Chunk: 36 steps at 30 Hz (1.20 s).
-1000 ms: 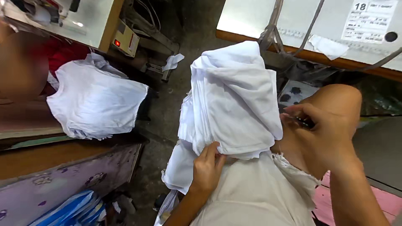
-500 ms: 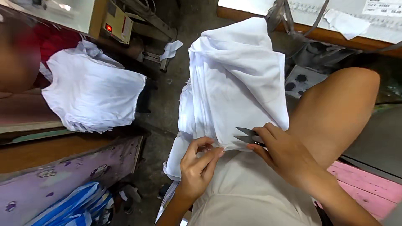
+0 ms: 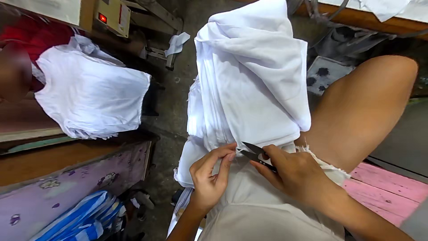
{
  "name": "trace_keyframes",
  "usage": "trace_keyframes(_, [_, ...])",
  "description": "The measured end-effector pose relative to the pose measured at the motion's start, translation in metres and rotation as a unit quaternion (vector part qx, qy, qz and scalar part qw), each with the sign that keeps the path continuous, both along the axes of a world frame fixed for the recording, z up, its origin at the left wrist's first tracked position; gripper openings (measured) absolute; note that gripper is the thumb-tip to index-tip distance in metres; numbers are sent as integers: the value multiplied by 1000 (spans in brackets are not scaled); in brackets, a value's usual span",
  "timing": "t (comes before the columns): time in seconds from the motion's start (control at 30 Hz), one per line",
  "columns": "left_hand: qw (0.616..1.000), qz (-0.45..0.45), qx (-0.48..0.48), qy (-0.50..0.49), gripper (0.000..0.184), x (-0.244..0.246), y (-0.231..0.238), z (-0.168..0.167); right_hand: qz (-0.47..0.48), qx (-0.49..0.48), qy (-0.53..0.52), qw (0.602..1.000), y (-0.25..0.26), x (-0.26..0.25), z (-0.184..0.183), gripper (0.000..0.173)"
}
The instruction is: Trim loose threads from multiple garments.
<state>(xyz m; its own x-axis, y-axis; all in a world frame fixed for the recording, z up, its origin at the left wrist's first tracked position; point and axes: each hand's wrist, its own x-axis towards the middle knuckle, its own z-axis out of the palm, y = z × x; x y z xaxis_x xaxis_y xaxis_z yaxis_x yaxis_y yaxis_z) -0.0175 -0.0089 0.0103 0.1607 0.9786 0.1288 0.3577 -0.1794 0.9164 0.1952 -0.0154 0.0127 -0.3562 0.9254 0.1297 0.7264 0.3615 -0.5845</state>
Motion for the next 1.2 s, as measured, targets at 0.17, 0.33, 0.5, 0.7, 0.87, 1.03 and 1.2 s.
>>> trace_keyframes(0.17, [993,-5,56,101,18,0,0,5,-45,-9,-23,999,-6,-11,8,38])
trace_keyframes(0.33, [991,-14,64,119,16,-1,-1,4,-68,-19,-29,997,-10,-21,8,39])
trace_keyframes(0.5, [991,-21,69,117,16,1,0,4,-93,-29,-29,995,-13,-29,9,38])
trace_keyframes(0.7, [989,-40,72,123,16,-1,0,1,-93,-34,-32,995,-16,-35,7,38])
trace_keyframes(0.87, [990,-47,60,118,18,-4,-2,-1,-86,-33,-37,995,-16,-37,3,38])
trace_keyframes(1.03, [994,-24,-10,108,19,-28,1,1,-114,-59,9,992,-9,-22,2,39])
trace_keyframes(1.2, [892,118,-91,426,22,-123,24,13,-168,-82,-1,982,5,18,4,42])
